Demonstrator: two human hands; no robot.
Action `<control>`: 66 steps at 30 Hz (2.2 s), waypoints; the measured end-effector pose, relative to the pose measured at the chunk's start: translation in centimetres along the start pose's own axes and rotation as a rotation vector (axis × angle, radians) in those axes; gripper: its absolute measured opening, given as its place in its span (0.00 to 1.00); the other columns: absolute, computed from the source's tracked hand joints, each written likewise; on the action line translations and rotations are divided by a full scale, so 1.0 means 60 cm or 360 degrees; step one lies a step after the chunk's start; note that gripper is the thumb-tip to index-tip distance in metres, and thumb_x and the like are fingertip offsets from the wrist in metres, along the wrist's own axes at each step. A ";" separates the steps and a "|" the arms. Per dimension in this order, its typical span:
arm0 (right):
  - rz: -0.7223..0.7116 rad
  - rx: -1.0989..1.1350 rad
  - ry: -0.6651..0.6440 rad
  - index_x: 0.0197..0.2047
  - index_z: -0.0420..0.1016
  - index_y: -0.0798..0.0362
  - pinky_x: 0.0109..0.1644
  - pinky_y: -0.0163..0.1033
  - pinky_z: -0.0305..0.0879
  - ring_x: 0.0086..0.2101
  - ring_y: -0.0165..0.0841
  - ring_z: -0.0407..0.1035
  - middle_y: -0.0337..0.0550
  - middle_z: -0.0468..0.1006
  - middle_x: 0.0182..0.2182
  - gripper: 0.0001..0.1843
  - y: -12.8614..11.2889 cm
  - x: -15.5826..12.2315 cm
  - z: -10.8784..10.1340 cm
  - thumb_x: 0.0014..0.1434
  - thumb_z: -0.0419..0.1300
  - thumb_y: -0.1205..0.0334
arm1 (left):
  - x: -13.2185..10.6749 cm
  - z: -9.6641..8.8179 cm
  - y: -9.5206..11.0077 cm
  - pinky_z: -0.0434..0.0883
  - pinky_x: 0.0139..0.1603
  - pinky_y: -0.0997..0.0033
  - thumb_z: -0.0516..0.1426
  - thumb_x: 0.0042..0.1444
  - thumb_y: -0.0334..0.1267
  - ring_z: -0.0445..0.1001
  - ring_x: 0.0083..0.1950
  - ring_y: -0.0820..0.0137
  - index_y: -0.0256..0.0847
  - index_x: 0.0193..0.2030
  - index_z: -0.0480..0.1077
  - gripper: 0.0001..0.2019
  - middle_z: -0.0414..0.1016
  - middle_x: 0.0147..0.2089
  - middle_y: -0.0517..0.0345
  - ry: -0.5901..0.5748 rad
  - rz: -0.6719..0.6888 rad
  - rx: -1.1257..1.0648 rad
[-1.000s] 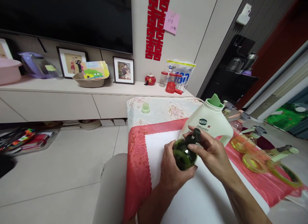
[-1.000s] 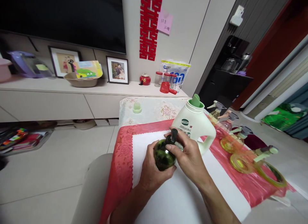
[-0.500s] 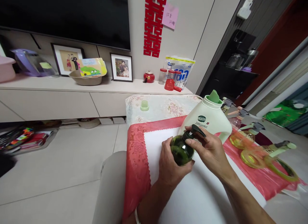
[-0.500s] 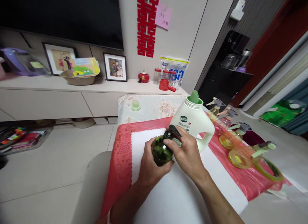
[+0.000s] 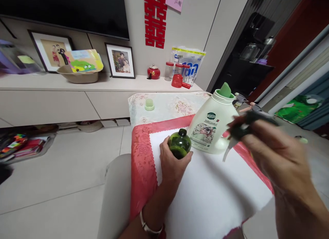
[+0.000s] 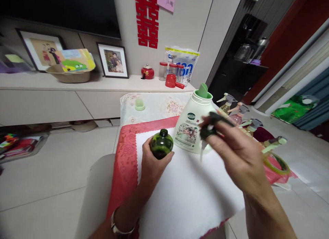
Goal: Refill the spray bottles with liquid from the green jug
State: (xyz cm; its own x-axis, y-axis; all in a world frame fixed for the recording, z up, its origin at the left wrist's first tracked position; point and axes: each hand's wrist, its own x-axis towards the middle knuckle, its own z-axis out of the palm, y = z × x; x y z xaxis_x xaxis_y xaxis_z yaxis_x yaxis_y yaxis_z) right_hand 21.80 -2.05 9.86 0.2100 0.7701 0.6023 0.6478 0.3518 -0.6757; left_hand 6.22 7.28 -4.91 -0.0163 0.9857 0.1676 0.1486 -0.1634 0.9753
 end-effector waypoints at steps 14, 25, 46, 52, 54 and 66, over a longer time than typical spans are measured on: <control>0.0391 -0.0777 -0.1041 0.51 0.77 0.51 0.50 0.45 0.72 0.44 0.38 0.73 0.47 0.78 0.45 0.13 0.104 -0.106 0.026 0.68 0.55 0.60 | 0.008 0.002 -0.008 0.69 0.64 0.43 0.70 0.40 0.35 0.71 0.63 0.50 0.44 0.64 0.59 0.43 0.70 0.61 0.46 0.0037 -0.0007 0.0005; 0.0857 0.0062 0.0338 0.54 0.76 0.52 0.56 0.52 0.71 0.49 0.43 0.74 0.49 0.79 0.52 0.33 0.207 -0.026 -0.044 0.45 0.74 0.50 | 0.012 0.006 -0.010 0.70 0.63 0.45 0.70 0.40 0.32 0.72 0.62 0.51 0.45 0.63 0.59 0.42 0.71 0.59 0.48 0.0073 -0.0030 0.0088; 0.0644 -0.0685 0.0166 0.32 0.76 0.51 0.36 0.36 0.61 0.32 0.34 0.67 0.39 0.73 0.27 0.13 0.100 0.118 -0.054 0.39 0.58 0.62 | 0.037 0.012 -0.031 0.69 0.63 0.44 0.70 0.40 0.31 0.71 0.61 0.50 0.41 0.61 0.59 0.41 0.70 0.57 0.45 0.0352 0.0129 0.0140; 0.0320 -0.1108 -0.0302 0.33 0.74 0.52 0.33 0.35 0.63 0.30 0.35 0.71 0.41 0.78 0.28 0.17 0.086 0.142 -0.059 0.41 0.53 0.55 | 0.043 0.007 -0.029 0.70 0.61 0.45 0.70 0.41 0.32 0.71 0.61 0.51 0.43 0.61 0.60 0.40 0.71 0.57 0.46 0.0388 0.0092 0.0131; 0.0254 -0.1166 -0.0406 0.34 0.75 0.52 0.33 0.35 0.63 0.29 0.35 0.72 0.40 0.79 0.28 0.17 0.086 0.149 -0.060 0.42 0.53 0.54 | 0.044 0.008 -0.030 0.70 0.62 0.45 0.70 0.41 0.32 0.71 0.61 0.50 0.42 0.61 0.59 0.39 0.71 0.57 0.46 0.0394 0.0102 0.0130; 0.0184 -0.1768 -0.0710 0.41 0.77 0.41 0.32 0.35 0.56 0.28 0.32 0.70 0.33 0.77 0.28 0.17 0.073 0.193 -0.051 0.45 0.57 0.56 | 0.044 0.009 -0.022 0.71 0.61 0.46 0.69 0.41 0.31 0.72 0.60 0.50 0.40 0.58 0.60 0.37 0.71 0.56 0.43 0.0427 0.0081 0.0149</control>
State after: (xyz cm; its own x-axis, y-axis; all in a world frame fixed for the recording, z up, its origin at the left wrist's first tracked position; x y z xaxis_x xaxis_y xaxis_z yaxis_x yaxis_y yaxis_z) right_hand 29.30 6.79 15.17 0.1786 0.9603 0.2141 0.9652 -0.2132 0.1512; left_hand 6.49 10.14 -5.83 -0.2656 0.9282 0.2604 0.2465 -0.1957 0.9492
